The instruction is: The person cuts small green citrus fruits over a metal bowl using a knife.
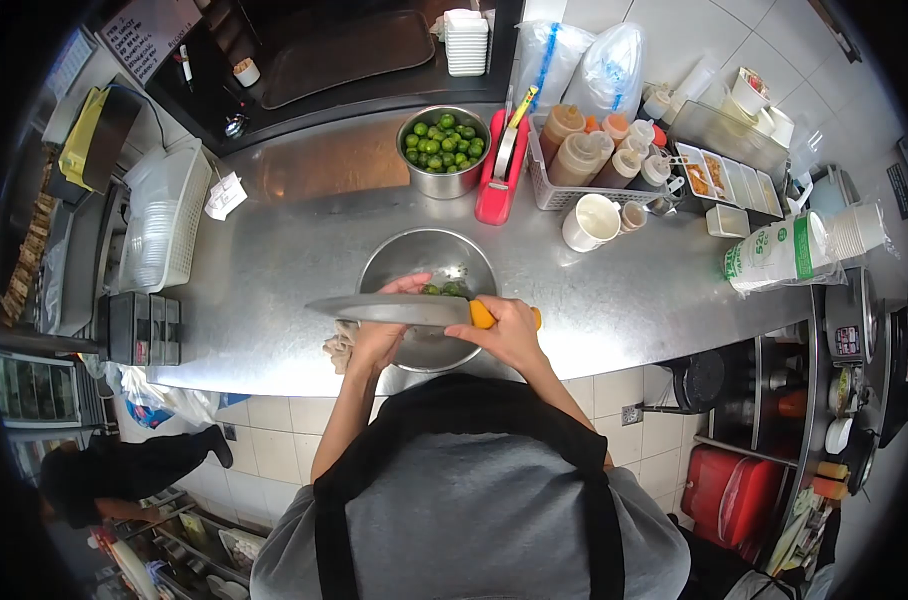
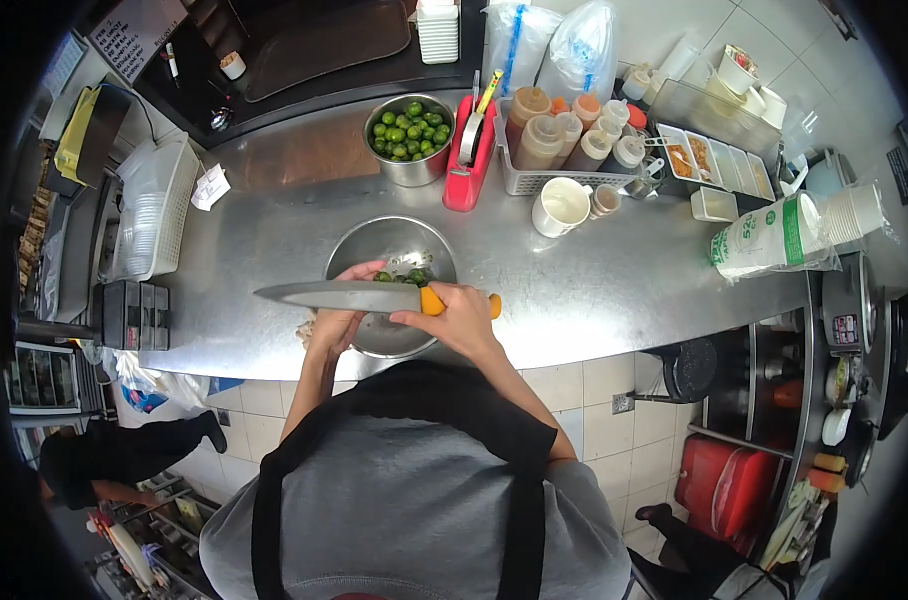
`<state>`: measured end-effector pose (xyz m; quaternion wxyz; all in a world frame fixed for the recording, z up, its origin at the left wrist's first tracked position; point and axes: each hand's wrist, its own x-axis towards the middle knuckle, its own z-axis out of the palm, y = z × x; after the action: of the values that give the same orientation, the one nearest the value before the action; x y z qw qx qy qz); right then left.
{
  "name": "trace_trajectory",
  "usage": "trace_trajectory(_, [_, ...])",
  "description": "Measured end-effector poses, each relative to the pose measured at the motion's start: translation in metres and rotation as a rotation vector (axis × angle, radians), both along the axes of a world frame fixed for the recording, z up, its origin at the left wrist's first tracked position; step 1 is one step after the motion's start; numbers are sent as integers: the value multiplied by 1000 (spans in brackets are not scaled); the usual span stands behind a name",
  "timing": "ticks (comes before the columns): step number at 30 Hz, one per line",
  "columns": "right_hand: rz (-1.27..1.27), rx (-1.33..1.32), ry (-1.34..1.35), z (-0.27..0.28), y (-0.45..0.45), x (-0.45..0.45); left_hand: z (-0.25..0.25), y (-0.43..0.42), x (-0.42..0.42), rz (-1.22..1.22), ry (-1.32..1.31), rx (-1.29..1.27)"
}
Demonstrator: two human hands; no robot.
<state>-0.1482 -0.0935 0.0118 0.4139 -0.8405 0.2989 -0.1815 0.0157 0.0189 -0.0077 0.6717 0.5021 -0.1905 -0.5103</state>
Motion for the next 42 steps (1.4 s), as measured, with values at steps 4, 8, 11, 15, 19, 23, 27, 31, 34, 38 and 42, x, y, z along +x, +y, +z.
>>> trace_trajectory(4, [29, -185, -61, -3, 2, 3, 5, 8, -7, 12, 15, -82])
trace_trajectory(8, [12, -237, -88, 1, 4, 4, 5, 10, -11, 56, 22, -77])
trace_trajectory(11, [2, -246, -100, 2, 5, 4, 5, 10, -12, 70, 9, -63])
trace_trajectory(15, [3, -164, -94, 2, 6, 4, 8, 9, -15, 102, -3, -39])
trace_trajectory(19, [33, -46, -16, 1, 7, 2, 13, 11, -16, 111, -146, -61])
trace_trajectory(23, [16, 139, -62, -7, 14, 5, 14, 13, -17, 154, -274, -62])
trace_trajectory(27, [86, 593, -252, -29, 17, 11, 10, 12, -24, 234, -187, -163])
trace_trajectory(31, [200, 969, -286, -27, 14, 9, 13, 10, -30, 284, -228, -168])
trace_trajectory(34, [202, 967, -298, -25, 12, 9, 11, 11, -26, 275, -165, -100])
trace_trajectory(38, [45, 466, -160, -30, 9, 8, 14, 15, -22, 256, 32, -88])
trace_trajectory(42, [28, 17, 2, -4, 3, 2, -1, 21, -16, 223, 145, -88])
